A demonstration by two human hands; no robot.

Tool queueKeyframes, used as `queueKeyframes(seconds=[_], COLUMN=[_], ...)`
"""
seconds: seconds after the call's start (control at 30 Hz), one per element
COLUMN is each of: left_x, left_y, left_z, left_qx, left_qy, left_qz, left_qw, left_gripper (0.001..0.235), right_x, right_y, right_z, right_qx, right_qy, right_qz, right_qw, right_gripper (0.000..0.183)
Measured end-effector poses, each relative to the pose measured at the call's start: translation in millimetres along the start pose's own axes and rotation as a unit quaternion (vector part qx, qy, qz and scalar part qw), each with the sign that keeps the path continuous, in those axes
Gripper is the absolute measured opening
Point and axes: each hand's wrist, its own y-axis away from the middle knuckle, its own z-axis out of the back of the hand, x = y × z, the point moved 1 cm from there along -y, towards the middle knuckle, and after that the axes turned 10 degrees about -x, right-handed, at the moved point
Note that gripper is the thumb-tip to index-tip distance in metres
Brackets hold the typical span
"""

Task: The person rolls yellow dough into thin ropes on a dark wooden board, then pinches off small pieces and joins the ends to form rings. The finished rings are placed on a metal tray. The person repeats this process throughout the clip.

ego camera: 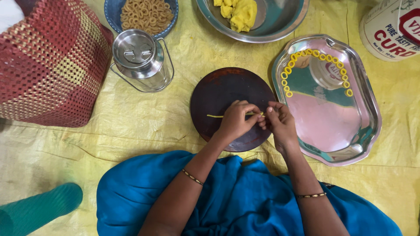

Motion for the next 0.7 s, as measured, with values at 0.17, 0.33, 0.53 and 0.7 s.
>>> queueKeyframes(seconds=[0.17,0.33,0.53,0.7], left_x=[2,21,47,50], left_y=[-1,2,-2,-2], left_z=[0,-9,-11,-5], left_qx=[0.003,-0.026,0.033,0.071], left_qy=[-0.033,0.013,0.287,0.317], left_qz=[-0.030,0.012,0.239,0.306], left_qw=[0.999,1.000,0.927,0.895], left_gripper=[0.018,0.015,0.015,0.012], right_x=[2,7,10,7], right_y=[2,6,7,7], right_z=[-2,-5,-5,-6], right_qx=[0.015,0.023,0.012,0.014], right_qy=[-0.008,0.030,0.108,0.110], right_qz=[-0.013,-0.033,0.071,0.105], right_qw=[1.000,0.999,0.992,0.988], right_gripper=[0.035,0.036,0.026,0.022])
